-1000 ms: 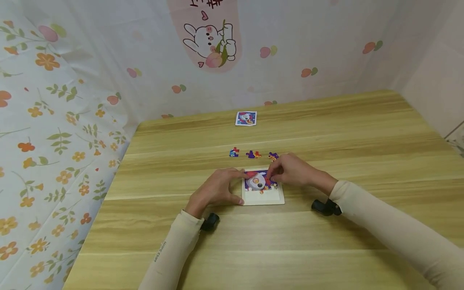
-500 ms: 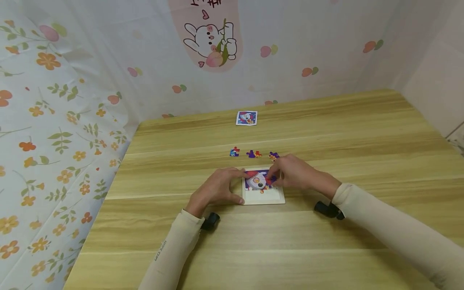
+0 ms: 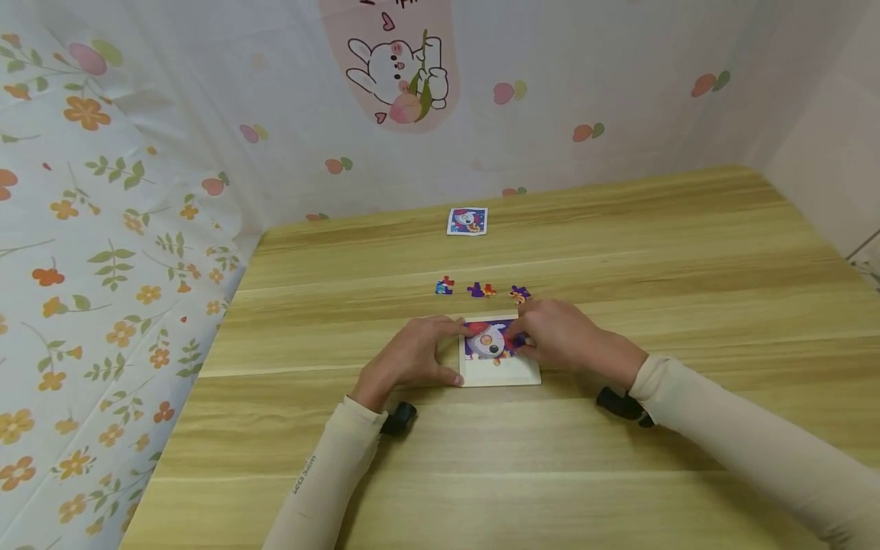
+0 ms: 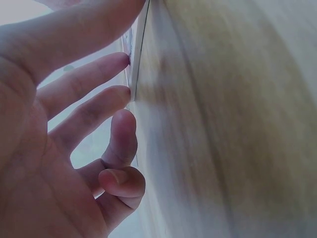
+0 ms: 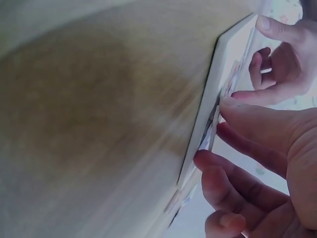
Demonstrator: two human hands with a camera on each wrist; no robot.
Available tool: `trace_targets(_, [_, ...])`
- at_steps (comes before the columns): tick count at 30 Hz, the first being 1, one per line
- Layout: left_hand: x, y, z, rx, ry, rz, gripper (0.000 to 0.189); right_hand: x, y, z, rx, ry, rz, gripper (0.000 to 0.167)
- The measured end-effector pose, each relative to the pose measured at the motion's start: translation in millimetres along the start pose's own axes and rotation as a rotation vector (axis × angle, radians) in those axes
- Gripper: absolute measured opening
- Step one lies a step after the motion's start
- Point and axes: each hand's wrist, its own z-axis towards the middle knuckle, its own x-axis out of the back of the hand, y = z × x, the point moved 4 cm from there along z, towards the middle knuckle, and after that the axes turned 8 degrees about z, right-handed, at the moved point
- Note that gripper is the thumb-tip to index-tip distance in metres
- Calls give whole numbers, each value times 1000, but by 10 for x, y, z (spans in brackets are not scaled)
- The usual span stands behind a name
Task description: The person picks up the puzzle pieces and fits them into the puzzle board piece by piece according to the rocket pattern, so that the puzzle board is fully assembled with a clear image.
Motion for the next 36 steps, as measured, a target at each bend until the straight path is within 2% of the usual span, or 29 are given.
trace_targets(9, [-3, 4, -11, -22, 29, -1, 72, -7, -12, -38, 62, 78, -62, 19])
trace_targets(14, [-9, 3, -14, -31, 39, 0, 72, -25, -1, -48, 67, 98, -48, 19])
trace_targets(23, [-17, -9, -23, 6, 12, -11, 69, -75, 3, -56, 28, 94, 11, 19])
trace_targets(31, [-4, -3, -18, -31, 37, 0, 71, -77, -46, -48, 68, 105, 53, 13])
trace_targets(36, [-7, -4, -5, -34, 41, 7, 72, -56, -52, -60, 50, 84, 38, 15])
